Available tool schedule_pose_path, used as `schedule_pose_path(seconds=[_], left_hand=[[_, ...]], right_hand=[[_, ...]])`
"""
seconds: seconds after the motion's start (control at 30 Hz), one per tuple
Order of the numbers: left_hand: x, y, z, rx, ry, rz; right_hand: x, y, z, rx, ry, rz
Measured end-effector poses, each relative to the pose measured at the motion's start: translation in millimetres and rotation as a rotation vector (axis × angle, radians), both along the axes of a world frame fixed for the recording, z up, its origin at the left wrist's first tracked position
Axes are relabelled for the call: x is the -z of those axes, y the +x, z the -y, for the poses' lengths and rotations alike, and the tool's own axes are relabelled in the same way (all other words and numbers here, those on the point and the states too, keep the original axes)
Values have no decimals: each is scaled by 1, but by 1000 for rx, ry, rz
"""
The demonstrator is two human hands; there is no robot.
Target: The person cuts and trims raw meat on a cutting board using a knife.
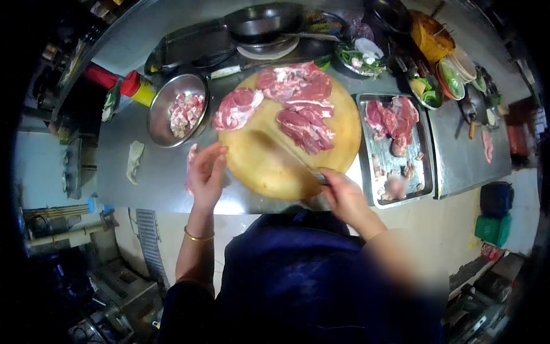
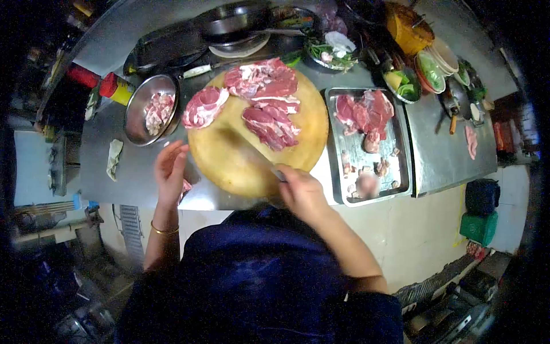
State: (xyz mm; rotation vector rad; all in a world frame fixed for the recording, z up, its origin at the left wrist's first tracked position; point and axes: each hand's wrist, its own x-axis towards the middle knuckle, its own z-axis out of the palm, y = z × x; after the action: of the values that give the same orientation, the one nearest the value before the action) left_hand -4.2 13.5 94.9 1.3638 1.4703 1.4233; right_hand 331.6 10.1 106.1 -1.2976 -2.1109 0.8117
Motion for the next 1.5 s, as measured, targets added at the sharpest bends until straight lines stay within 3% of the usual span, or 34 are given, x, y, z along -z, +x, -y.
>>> schedule_pose_path(seconds=[0.03, 0.1, 0.13, 0.2, 0.37, 0.53, 0.67, 0.77, 0.87, 0.9, 0.93, 1.0, 1.03, 1.13, 1.17, 1.23, 1.27, 1.33, 1.5], left_hand=[[3, 8, -4, 20, -41, -32], [18, 31, -18, 111, -86, -167], [27, 47, -26, 179, -94, -270], [29, 86, -53, 351, 116, -547], [62, 118, -94, 485, 354, -1025], [53, 105, -90, 518, 312, -1132], [63, 105, -87, 439, 335, -1093], [53, 112, -80, 212, 60, -829], [60, 92, -65, -28, -305, 395], [53, 71, -58, 141, -308, 633], [57, 61, -50, 91, -255, 790], [67, 47, -37, 4, -131, 1101], [55, 51, -29, -146, -65, 1007], [48, 64, -10, -297, 204, 18], [66, 59, 0, -281, 160, -302], [77, 61, 19, -6, 26, -836], [81, 63, 29, 147, -51, -1093], [81, 59, 30, 216, -90, -1065], [57, 61, 35, 252, -203, -948]], right_hand=[[-3, 24, 7, 69, -208, 48], [3, 66, 22, 168, -133, 17], [9, 84, 28, 254, -218, 195], [41, 110, 38, 313, -109, 217], [38, 117, 28, 309, -164, 221], [46, 123, 32, 293, -280, 177], [59, 130, 31, 298, -172, 103], [60, 137, 23, 244, 75, 165], [57, 145, 18, 221, -24, 193], [63, 145, 19, 302, -232, 61], [59, 146, 12, 196, 147, 250], [66, 152, 9, 188, -20, 153], [70, 156, 8, 185, -78, 123], [64, 155, 5, 216, -259, 9], [57, 152, 5, 242, -341, -23], [34, 144, 0, 323, -583, -46], [32, 143, 0, 313, -578, -92], [30, 141, -1, 302, -563, -193], [5, 120, -5, 89, -244, 81]])
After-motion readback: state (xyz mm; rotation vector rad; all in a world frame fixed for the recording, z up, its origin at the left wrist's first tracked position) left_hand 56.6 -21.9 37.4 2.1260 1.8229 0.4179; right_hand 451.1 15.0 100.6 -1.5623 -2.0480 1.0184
